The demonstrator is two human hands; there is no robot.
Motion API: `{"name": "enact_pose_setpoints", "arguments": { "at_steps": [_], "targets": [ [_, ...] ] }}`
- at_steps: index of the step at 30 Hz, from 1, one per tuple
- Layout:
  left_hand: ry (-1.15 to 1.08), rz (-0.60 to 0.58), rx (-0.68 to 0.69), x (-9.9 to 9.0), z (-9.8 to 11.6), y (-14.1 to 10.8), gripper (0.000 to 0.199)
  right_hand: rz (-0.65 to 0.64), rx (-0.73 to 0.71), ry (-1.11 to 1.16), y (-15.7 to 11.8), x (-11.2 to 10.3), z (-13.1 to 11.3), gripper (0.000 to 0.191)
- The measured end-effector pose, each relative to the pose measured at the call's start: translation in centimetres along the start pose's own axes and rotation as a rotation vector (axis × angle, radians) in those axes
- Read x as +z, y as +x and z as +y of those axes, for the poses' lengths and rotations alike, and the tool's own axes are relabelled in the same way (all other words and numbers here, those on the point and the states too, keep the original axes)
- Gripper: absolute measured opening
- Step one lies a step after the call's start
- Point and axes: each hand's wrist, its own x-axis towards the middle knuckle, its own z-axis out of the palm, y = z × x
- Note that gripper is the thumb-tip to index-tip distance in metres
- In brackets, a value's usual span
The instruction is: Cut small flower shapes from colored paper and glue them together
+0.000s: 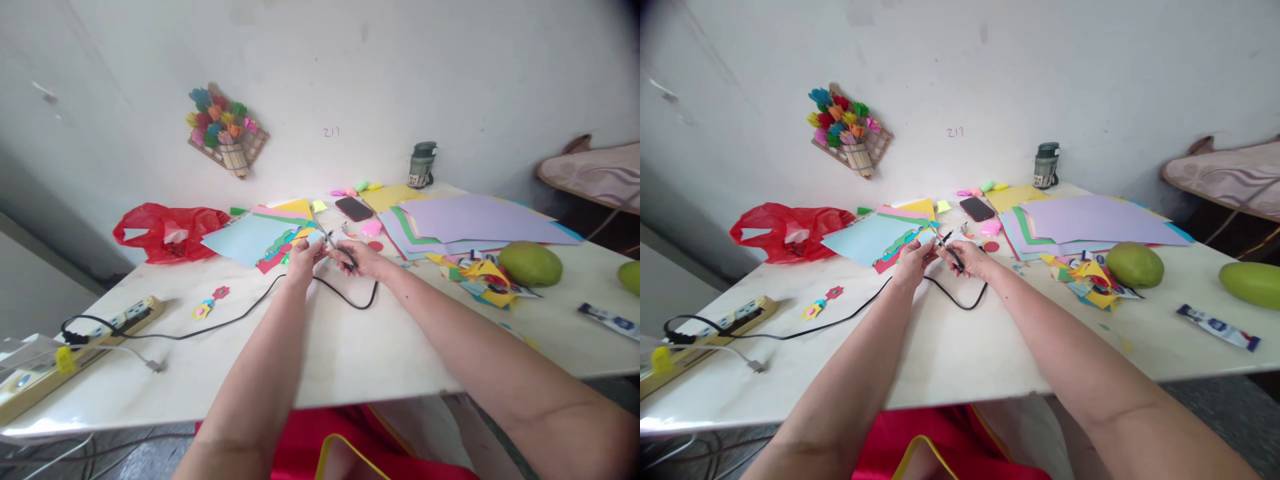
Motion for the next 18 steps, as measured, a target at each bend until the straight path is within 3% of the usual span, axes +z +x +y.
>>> {"name": "enact_pose_setpoints", "arguments": {
  "at_steps": [11,18],
  "targets": [
    [0.036,-0.116,-0.058,-0.8,1.1,-0.1,0.035,-0.101,-0.028,-0.008,-0.4,-2.0,-0.1,0.03],
    [0.137,-0.185,-0.118,-1.1,1.4,-0.3,0.034,-0.146,-0.022,-0.148,-0.5,-2.6,-0.6,0.032]
  ]
}}
